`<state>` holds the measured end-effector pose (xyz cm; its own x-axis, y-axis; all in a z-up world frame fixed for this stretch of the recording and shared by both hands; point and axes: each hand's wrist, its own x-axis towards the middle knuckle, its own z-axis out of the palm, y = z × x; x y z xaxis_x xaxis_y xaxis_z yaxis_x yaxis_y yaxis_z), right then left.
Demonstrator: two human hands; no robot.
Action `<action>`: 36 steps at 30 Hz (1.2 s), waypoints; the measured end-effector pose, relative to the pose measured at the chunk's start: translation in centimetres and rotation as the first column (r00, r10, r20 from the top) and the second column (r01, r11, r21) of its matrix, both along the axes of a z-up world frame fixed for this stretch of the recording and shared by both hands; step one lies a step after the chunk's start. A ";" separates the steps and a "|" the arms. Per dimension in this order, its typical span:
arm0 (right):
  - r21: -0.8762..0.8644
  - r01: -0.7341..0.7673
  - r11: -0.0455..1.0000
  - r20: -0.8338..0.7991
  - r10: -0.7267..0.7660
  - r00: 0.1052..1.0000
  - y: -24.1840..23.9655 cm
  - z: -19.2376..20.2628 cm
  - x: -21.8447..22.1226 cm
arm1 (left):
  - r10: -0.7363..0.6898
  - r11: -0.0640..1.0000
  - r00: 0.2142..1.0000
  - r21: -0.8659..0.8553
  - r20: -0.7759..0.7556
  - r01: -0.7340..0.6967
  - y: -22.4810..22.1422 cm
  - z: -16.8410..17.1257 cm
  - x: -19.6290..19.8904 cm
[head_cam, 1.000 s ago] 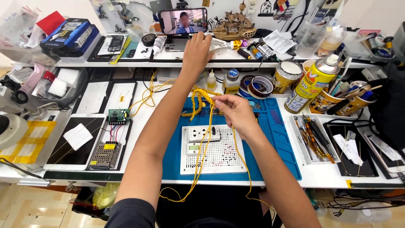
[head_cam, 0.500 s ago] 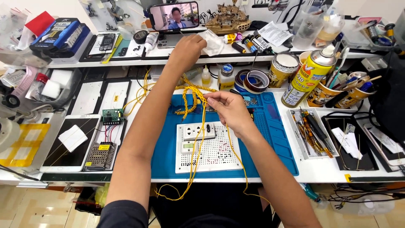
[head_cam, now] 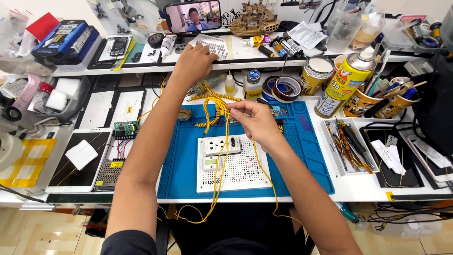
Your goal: Braiding multiple yellow wires together on an electronics workbench.
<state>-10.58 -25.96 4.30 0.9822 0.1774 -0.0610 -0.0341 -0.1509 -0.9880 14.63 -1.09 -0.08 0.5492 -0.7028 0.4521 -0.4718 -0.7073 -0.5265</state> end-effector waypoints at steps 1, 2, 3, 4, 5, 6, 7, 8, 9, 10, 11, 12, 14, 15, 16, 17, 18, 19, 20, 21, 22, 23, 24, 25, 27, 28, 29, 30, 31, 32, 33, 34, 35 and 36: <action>-0.001 0.000 1.000 0.003 0.000 1.000 0.0 0.0 -0.1 | 0.010 0.997 0.998 -0.077 -0.067 -0.015 0.1 0.2 -0.5; -0.003 0.000 1.000 0.006 0.000 1.000 0.0 0.0 -0.1 | 0.014 0.988 0.991 -0.152 -0.134 -0.035 0.1 0.4 -1.1; -0.002 0.001 1.000 0.006 -0.001 1.000 0.1 0.0 0.0 | 0.013 0.988 0.991 -0.152 -0.134 -0.033 -0.1 0.7 -1.5; 0.005 -0.002 1.000 0.012 0.002 1.000 0.1 -0.1 0.0 | 0.026 0.979 0.981 -0.195 -0.191 -0.064 -0.3 1.1 -1.9; 0.013 -0.005 1.000 0.018 0.005 1.000 0.1 -0.3 0.0 | 0.035 0.967 0.968 -0.237 -0.247 -0.095 -0.5 1.4 -2.2; 0.014 -0.003 1.000 0.018 0.002 1.000 0.1 -0.3 0.0 | 0.033 0.967 0.968 -0.236 -0.247 -0.093 -0.8 1.5 -2.1; 0.025 -0.006 1.000 0.025 0.006 1.000 0.1 -0.3 0.0 | 0.012 0.961 0.975 -0.267 -0.223 -0.072 -1.1 1.8 -1.9; 0.037 -0.010 0.999 0.033 0.009 0.999 0.1 -0.3 0.1 | -0.009 0.953 0.980 -0.297 -0.198 -0.051 -1.5 2.1 -1.6; 0.037 -0.006 0.999 0.034 0.005 0.999 0.0 -0.4 0.1 | -0.013 0.954 0.980 -0.297 -0.197 -0.047 -2.0 2.4 -1.1; 0.044 -0.020 0.999 0.045 0.018 0.999 -0.1 -0.6 0.2 | -0.107 0.939 0.982 -0.342 -0.158 0.048 -2.6 2.7 -0.6; 0.051 -0.033 0.998 0.055 0.031 0.998 -0.2 -0.8 0.3 | -0.200 0.913 0.973 -0.382 -0.116 0.143 -3.2 3.0 0.0; 0.051 -0.029 0.998 0.055 0.026 0.998 -0.1 -0.8 0.3 | -0.204 0.913 0.972 -0.381 -0.116 0.147 -4.2 3.2 0.7; 0.073 -0.010 0.997 -0.010 0.011 1.000 -0.1 -0.7 0.3 | -0.269 0.893 0.921 -0.430 -0.281 0.129 -6.2 3.8 2.1; 0.072 -0.006 0.997 -0.009 0.007 1.000 -0.1 -0.9 0.4 | -0.273 0.893 0.920 -0.430 -0.280 0.134 -7.1 3.7 2.9; 0.070 -0.014 0.997 -0.001 0.014 1.000 -0.2 -1.0 0.4 | -0.281 0.886 0.893 -0.452 -0.352 0.100 -8.1 3.6 3.8; 0.065 -0.023 0.998 0.010 0.022 1.000 -0.3 -1.1 0.6 | -0.290 0.879 0.860 -0.472 -0.420 0.066 -9.0 3.6 4.6; 0.064 -0.020 0.998 0.012 0.019 1.000 -0.3 -1.0 0.7 | -0.293 0.878 0.860 -0.473 -0.417 0.070 -9.9 3.9 4.7; 0.064 -0.020 0.998 0.000 0.020 1.000 -0.3 -1.0 0.7 | -0.234 0.878 0.821 -0.476 -0.521 -0.052 -10.7 4.1 4.7; 0.064 -0.020 0.998 -0.011 0.021 1.000 -0.3 -1.1 0.7 | -0.179 0.869 0.765 -0.463 -0.619 -0.172 -11.5 4.3 4.7; 0.062 -0.018 0.998 -0.009 0.019 1.000 -0.3 -0.9 0.7 | -0.181 0.869 0.766 -0.465 -0.617 -0.169 -11.9 4.0 5.4; 0.068 -0.010 0.998 -0.035 0.012 0.999 -0.3 -0.8 0.7 | -0.131 0.878 0.773 -0.434 -0.621 -0.200 -12.3 3.7 6.1; 0.073 -0.002 0.997 -0.062 0.007 0.998 -0.3 -0.7 0.6 | -0.079 0.885 0.777 -0.403 -0.625 -0.234 -12.6 3.3 6.8; 0.072 -0.002 0.997 -0.060 0.007 0.998 -0.4 -0.4 0.7 | -0.080 0.885 0.778 -0.404 -0.623 -0.233 -12.5 3.3 7.1; 0.054 -0.001 0.999 -0.065 0.004 0.998 -0.4 -0.3 0.6 | -0.109 0.877 0.815 -0.442 -0.568 -0.190 -12.2 3.0 7.3; 0.038 0.000 0.999 -0.082 0.003 0.997 -0.4 -0.3 0.5 | -0.136 0.868 0.843 -0.473 -0.521 -0.152 -11.4 3.1 6.5; 0.047 -0.007 0.999 -0.066 0.010 0.998 -0.5 -0.4 0.5 | -0.137 0.867 0.855 -0.478 -0.501 -0.142 -10.9 3.6 5.5; 0.059 -0.015 0.998 -0.046 0.018 0.999 -0.4 -0.4 0.6 | -0.136 0.867 0.869 -0.482 -0.476 -0.129 -10.2 4.4 4.7; 0.063 -0.016 0.998 -0.052 0.019 0.998 -0.5 -0.4 0.6 | -0.133 0.869 0.866 -0.477 -0.483 -0.133 -9.1 4.3 4.3; 0.057 -0.023 0.998 -0.042 0.026 0.999 -0.5 -0.4 0.6 | -0.165 0.880 0.903 -0.473 -0.398 -0.048 -7.9 4.3 3.9; 0.051 -0.031 0.998 -0.031 0.033 0.999 -0.4 -0.4 0.5 | -0.201 0.887 0.929 -0.460 -0.311 0.038 -6.6 4.3 3.4; 0.058 -0.035 0.998 -0.032 0.037 0.999 -0.4 -0.4 0.4 | -0.195 0.890 0.929 -0.454 -0.313 0.033 -5.3 4.1 2.9; 0.063 -0.029 0.998 -0.038 0.032 0.999 -0.3 -0.5 0.2 | -0.214 0.884 0.942 -0.462 -0.260 0.074 -3.9 3.9 2.4; 0.064 -0.022 0.998 -0.039 0.025 0.999 -0.4 -0.3 0.3 | -0.236 0.874 0.951 -0.471 -0.198 0.119 -2.8 4.0 2.0; 0.065 -0.025 0.998 -0.034 0.028 0.999 -0.2 -0.2 0.2 | -0.233 0.875 0.953 -0.470 -0.194 0.118 -1.6 3.9 1.7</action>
<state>-10.37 -26.21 4.11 0.9746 0.2080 -0.0830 -0.0658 -0.0882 -0.9939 16.31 -2.73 3.84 0.5665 -0.5509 0.6128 -0.6802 -0.7324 -0.0297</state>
